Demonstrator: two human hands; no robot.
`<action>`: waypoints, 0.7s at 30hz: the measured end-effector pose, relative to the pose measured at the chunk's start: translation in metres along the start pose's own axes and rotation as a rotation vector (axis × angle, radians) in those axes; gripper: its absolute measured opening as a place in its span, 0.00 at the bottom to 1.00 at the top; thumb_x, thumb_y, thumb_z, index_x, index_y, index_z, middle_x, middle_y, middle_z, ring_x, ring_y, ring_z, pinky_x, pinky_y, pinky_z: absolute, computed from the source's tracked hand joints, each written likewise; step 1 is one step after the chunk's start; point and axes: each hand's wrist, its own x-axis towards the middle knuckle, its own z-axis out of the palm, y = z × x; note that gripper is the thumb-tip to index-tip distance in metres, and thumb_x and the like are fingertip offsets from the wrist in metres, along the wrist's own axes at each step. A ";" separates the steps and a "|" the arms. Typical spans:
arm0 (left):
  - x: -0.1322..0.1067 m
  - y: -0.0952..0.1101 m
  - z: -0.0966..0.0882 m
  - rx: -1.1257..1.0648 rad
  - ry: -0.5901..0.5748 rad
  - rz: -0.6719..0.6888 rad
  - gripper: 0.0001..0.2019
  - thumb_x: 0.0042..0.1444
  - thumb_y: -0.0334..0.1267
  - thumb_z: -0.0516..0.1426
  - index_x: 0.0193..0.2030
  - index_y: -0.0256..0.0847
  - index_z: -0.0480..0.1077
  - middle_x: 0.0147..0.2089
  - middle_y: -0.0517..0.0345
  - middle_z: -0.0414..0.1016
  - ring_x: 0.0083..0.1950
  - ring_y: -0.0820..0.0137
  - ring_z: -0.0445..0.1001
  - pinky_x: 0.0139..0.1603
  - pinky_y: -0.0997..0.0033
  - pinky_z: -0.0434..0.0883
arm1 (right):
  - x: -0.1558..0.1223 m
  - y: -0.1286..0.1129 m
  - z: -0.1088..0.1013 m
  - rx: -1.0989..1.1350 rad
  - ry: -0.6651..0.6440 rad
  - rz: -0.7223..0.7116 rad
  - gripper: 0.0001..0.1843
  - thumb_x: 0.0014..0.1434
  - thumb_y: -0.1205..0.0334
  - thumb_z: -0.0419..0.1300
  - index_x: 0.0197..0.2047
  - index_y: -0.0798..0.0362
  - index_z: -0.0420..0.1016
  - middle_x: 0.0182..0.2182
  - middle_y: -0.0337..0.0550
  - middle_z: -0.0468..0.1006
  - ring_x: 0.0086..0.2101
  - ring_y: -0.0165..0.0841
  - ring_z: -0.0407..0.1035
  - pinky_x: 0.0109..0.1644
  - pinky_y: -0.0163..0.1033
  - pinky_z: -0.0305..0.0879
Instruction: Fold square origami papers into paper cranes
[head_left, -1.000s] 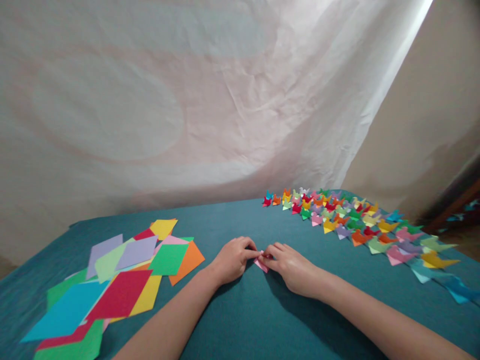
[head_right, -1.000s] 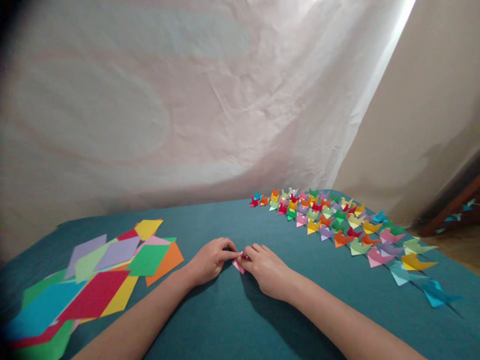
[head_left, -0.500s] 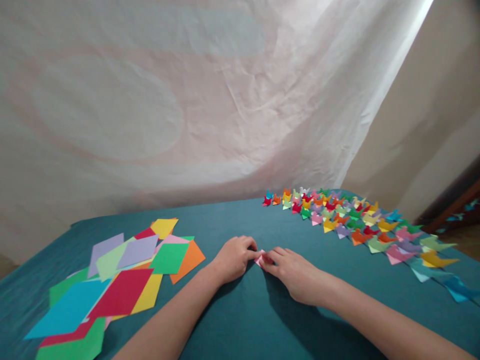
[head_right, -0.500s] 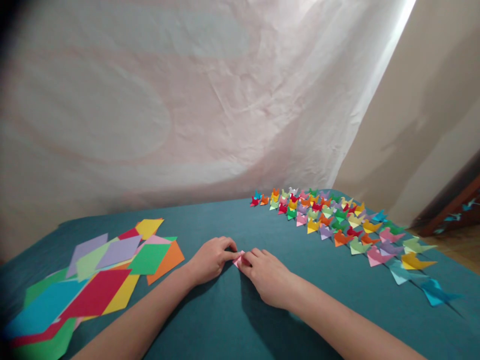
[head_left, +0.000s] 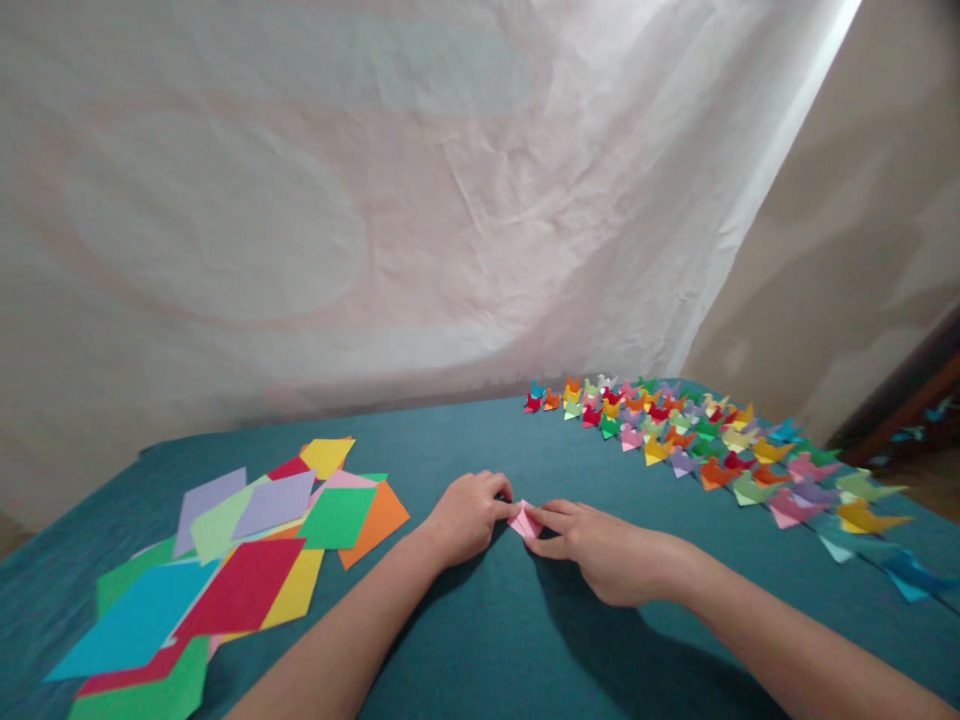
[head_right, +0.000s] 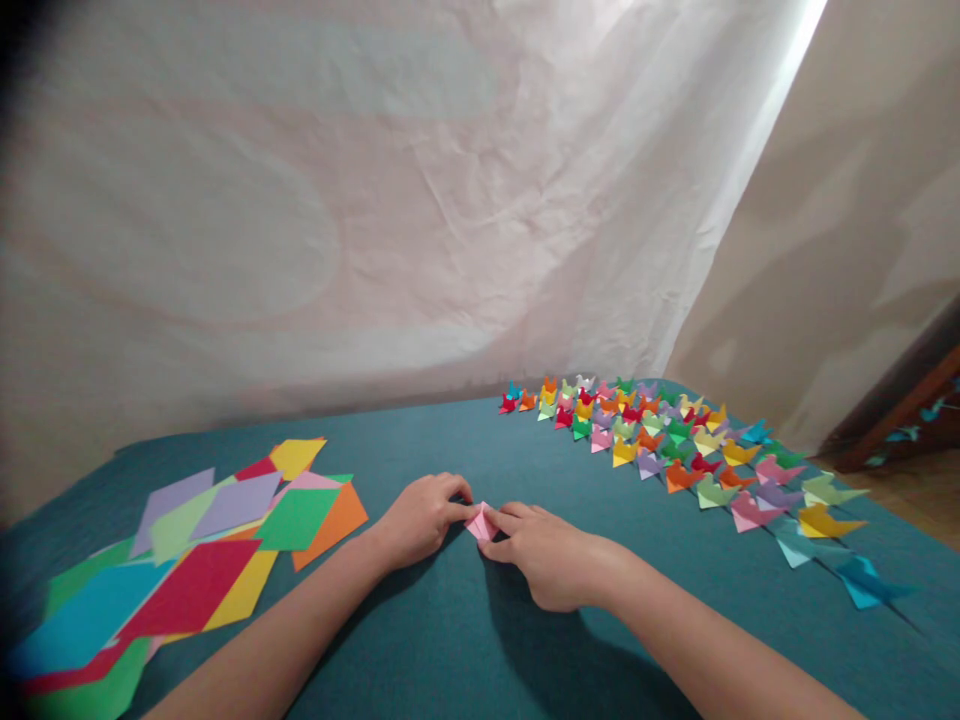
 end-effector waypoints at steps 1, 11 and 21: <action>0.000 0.000 0.001 0.000 0.005 0.002 0.11 0.58 0.31 0.53 0.44 0.50 0.73 0.44 0.57 0.69 0.43 0.68 0.67 0.40 0.70 0.63 | -0.001 0.002 -0.001 0.023 0.003 -0.014 0.34 0.44 0.77 0.54 0.56 0.50 0.68 0.60 0.50 0.61 0.56 0.43 0.56 0.55 0.46 0.59; -0.001 0.007 0.003 0.043 0.024 0.066 0.10 0.61 0.33 0.51 0.46 0.43 0.70 0.45 0.52 0.69 0.45 0.66 0.67 0.43 0.67 0.63 | -0.003 0.010 -0.003 0.099 -0.038 -0.008 0.36 0.47 0.78 0.53 0.58 0.43 0.65 0.63 0.46 0.55 0.59 0.42 0.53 0.56 0.48 0.57; 0.001 0.021 -0.008 0.079 -0.040 0.151 0.09 0.61 0.33 0.50 0.44 0.40 0.69 0.38 0.52 0.71 0.43 0.65 0.69 0.46 0.64 0.65 | -0.002 0.009 -0.005 0.115 -0.024 -0.034 0.34 0.48 0.79 0.52 0.57 0.43 0.66 0.63 0.47 0.56 0.59 0.42 0.53 0.57 0.49 0.57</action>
